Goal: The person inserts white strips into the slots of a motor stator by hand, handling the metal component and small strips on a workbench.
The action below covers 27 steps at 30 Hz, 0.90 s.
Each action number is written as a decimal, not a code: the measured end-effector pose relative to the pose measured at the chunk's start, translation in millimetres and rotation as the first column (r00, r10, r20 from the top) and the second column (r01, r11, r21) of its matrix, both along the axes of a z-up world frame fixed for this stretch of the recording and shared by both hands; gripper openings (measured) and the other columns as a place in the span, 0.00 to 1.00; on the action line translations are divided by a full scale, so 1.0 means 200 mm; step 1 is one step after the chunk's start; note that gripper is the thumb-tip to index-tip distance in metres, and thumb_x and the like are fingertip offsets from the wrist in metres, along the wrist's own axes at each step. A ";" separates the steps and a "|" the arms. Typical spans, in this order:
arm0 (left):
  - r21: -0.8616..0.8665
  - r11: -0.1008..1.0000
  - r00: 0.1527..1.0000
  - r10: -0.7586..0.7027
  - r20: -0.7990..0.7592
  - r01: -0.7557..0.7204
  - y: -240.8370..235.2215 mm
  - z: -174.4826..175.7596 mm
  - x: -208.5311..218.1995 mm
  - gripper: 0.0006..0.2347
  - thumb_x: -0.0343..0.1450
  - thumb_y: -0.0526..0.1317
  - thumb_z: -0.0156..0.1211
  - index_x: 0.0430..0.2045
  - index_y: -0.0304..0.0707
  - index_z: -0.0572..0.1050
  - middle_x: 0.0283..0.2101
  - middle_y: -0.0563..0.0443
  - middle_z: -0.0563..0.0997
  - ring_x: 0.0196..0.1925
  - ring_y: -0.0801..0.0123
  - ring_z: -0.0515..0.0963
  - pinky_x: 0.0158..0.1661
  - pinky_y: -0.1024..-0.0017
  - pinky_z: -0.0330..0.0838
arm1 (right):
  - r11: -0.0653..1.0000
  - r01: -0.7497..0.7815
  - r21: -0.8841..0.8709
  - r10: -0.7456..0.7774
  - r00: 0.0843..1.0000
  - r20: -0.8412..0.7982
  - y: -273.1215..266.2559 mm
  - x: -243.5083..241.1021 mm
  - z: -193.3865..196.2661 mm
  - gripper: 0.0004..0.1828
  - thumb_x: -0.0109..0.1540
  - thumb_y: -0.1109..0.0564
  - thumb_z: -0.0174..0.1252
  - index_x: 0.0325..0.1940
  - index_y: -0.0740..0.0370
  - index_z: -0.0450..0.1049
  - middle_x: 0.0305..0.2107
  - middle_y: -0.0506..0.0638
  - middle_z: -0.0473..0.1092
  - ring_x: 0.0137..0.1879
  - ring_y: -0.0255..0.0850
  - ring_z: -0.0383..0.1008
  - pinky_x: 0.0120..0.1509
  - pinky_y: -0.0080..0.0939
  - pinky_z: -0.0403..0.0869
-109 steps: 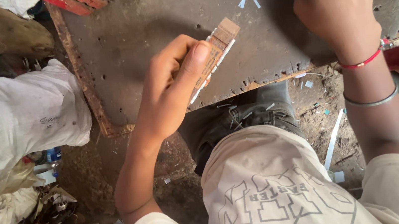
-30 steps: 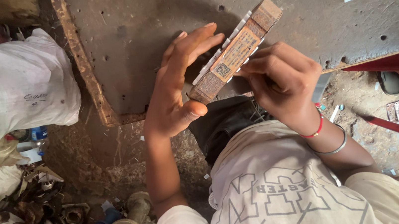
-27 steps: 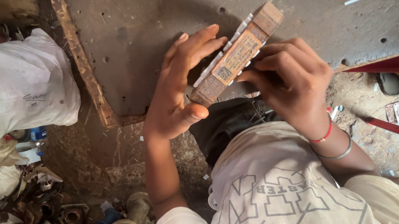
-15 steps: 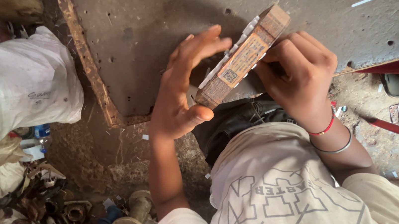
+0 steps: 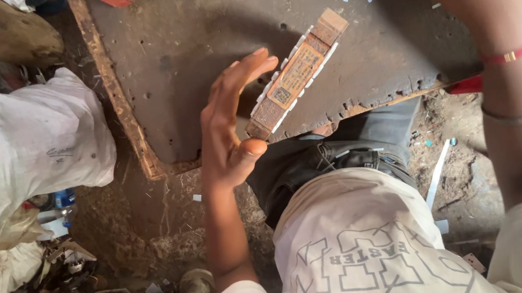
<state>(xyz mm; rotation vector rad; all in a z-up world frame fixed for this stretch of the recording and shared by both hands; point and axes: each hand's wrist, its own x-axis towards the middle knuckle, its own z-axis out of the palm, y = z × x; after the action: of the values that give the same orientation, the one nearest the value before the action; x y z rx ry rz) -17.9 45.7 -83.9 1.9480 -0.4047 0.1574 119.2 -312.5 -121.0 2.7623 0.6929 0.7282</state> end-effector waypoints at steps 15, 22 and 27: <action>-0.181 0.936 0.871 0.348 0.347 -0.302 -0.07 -0.06 -0.05 0.29 0.81 0.60 0.38 0.57 0.26 0.71 0.49 0.36 0.83 0.53 0.54 0.82 0.62 0.60 0.71 | 0.847 -0.128 0.517 0.323 0.895 -0.307 0.16 -0.18 0.42 0.13 0.56 0.67 0.74 0.42 0.67 0.80 0.35 0.56 0.72 0.41 0.52 0.74 0.47 0.48 0.72; -0.531 0.743 0.600 0.656 0.458 -0.407 -0.20 -0.24 -0.21 0.09 0.79 0.37 0.46 0.46 0.27 0.67 0.37 0.37 0.78 0.40 0.58 0.79 0.44 0.62 0.80 | 0.807 -0.091 0.583 0.330 0.888 -0.319 0.13 -0.21 0.36 0.18 0.58 0.69 0.73 0.49 0.70 0.76 0.49 0.60 0.69 0.48 0.52 0.77 0.52 0.43 0.76; -0.522 0.747 0.734 0.611 0.296 -0.412 -0.36 -0.19 -0.37 0.06 0.78 0.33 0.49 0.43 0.25 0.71 0.37 0.40 0.80 0.38 0.61 0.80 0.41 0.68 0.77 | 0.670 0.041 0.741 0.348 0.865 -0.363 0.14 -0.23 0.35 0.13 0.59 0.69 0.73 0.41 0.70 0.73 0.41 0.57 0.71 0.43 0.47 0.77 0.47 0.41 0.75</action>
<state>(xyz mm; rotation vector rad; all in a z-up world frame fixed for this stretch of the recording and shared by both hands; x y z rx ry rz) -91.6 -27.2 -122.0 1.5205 -0.0773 1.0144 72.8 -284.5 -51.3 3.7572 0.8936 0.3726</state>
